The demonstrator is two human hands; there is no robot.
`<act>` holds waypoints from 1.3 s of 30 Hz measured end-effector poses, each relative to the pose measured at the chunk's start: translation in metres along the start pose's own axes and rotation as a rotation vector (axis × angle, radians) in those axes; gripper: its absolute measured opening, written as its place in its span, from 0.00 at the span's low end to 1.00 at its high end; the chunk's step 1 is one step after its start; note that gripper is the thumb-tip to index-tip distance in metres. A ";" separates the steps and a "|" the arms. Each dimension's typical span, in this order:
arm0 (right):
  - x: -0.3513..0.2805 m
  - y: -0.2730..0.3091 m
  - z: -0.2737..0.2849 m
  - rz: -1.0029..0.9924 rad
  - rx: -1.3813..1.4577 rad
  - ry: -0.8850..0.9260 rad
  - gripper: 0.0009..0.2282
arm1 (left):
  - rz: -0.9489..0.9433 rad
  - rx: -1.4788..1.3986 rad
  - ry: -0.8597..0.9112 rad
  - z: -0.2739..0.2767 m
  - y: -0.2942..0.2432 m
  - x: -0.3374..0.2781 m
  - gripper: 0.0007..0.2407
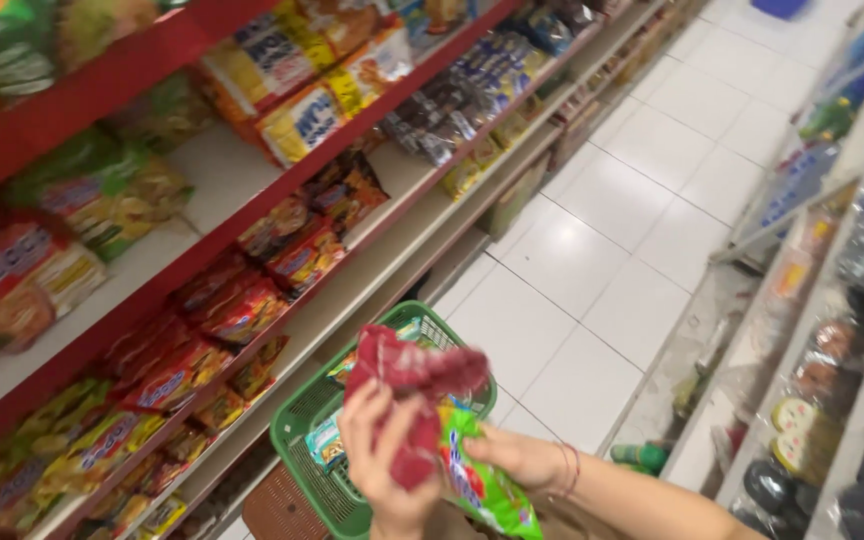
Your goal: Wiping and scanning instant noodle packages before placing them on grocery store shelves.
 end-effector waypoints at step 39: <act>0.058 0.017 0.063 -0.092 0.436 -0.151 0.34 | 1.123 -0.487 0.004 -0.029 0.187 -0.163 0.05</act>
Point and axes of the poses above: each hand's wrist, its own x-axis towards the middle knuckle, its own z-axis out of the back of the hand, y = z × x, the point moved 8 cm from there along x, towards the middle knuckle, and after that the axes turned 8 degrees about -y, right-handed, at the moved point
